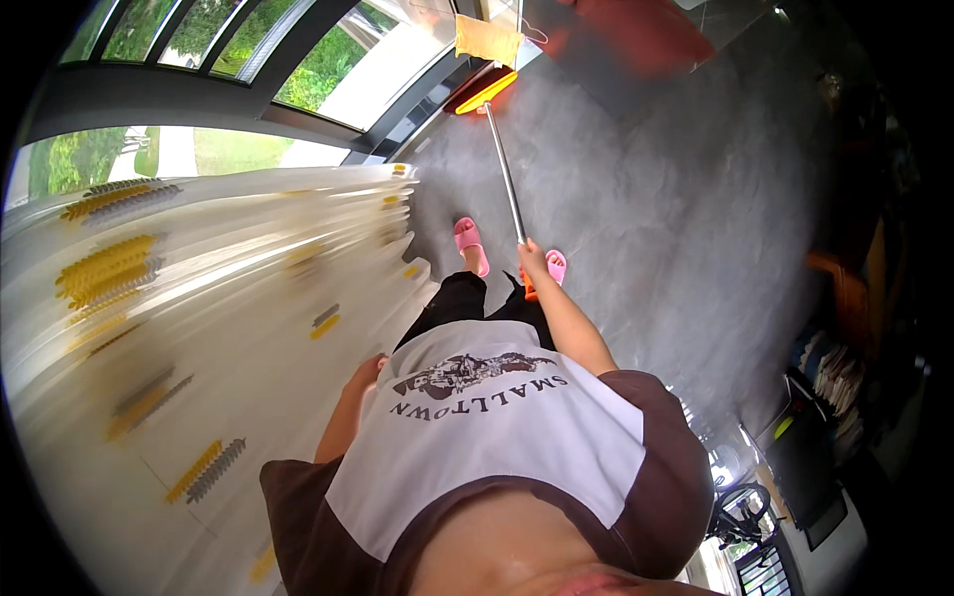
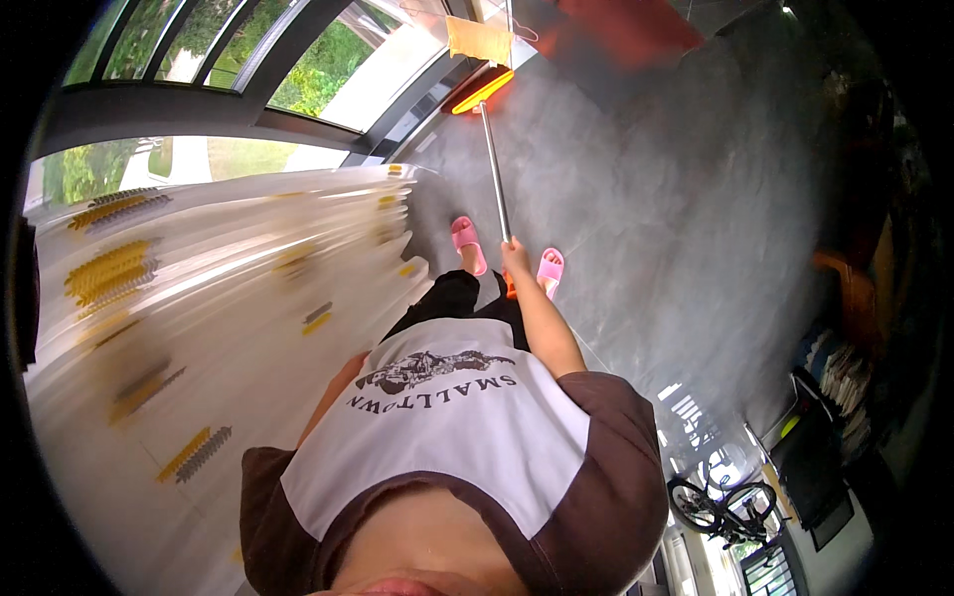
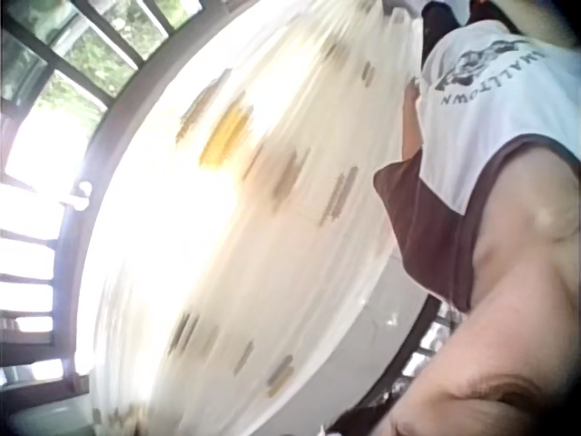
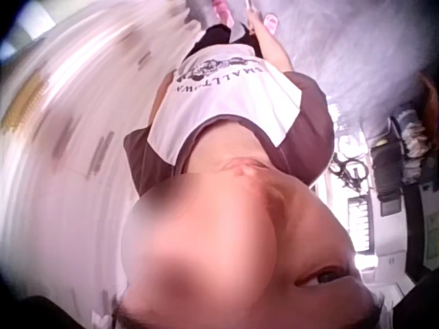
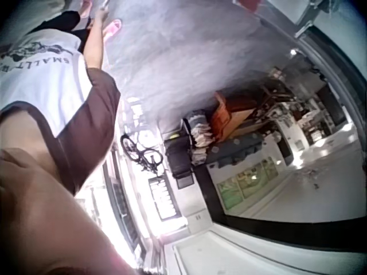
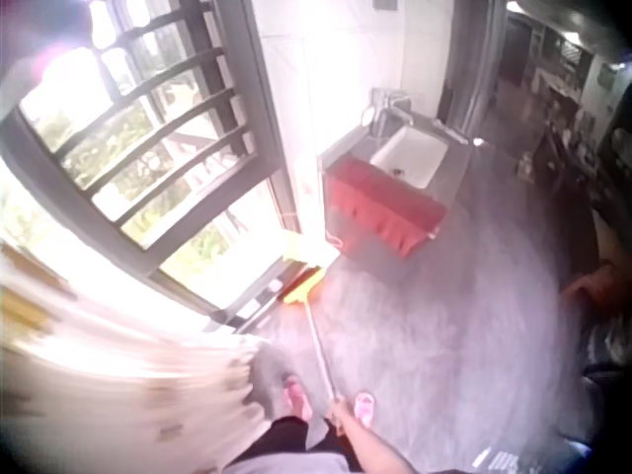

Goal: The person sweeps the floor using a broom and a dustpan, moving a bicycle to reach different areas and adjusting a curtain by hand.

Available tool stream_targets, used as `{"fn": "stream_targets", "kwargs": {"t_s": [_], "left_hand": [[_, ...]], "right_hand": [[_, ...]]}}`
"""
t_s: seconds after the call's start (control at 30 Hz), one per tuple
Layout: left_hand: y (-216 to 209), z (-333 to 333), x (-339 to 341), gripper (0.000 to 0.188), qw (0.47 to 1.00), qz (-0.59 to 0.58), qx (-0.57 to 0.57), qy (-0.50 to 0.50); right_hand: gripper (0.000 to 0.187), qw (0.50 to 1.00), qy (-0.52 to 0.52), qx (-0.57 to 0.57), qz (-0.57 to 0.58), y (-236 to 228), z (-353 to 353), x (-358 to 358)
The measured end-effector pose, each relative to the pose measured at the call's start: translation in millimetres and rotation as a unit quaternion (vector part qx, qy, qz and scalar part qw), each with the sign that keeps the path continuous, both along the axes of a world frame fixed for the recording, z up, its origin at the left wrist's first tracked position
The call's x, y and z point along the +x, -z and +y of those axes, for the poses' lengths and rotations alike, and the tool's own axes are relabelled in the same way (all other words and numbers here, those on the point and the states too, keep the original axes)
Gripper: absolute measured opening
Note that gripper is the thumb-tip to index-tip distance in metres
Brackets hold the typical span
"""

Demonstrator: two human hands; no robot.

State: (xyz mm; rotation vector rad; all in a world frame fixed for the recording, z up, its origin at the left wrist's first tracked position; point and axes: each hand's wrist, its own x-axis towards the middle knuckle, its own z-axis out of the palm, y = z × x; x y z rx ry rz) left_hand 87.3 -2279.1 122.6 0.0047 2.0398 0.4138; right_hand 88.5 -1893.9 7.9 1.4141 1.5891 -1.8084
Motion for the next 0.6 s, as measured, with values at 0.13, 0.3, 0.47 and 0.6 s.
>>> {"fn": "stream_targets", "kwargs": {"t_s": [0.13, 0.3, 0.47, 0.6], "left_hand": [[4, 10, -25, 0.028, 1.0, -0.006, -0.002, 0.015], [-16, 62, -85, 0.028, 0.994, 0.065, -0.01, 0.091], [-14, 80, -117, 0.028, 0.987, 0.098, 0.021, 0.127], [0, 79, -116, 0.028, 0.99, 0.085, 0.035, 0.106]], "right_hand": [[0.04, 0.999, 0.01, -0.017, -0.046, -10, 28, 20], [0.032, 1.0, -0.006, -0.015, 0.005, 1, 51, 107], [0.036, 0.997, 0.051, 0.018, -0.059, -30, 52, 190], [0.039, 0.995, 0.003, 0.079, -0.067, -83, 65, 210]]}}
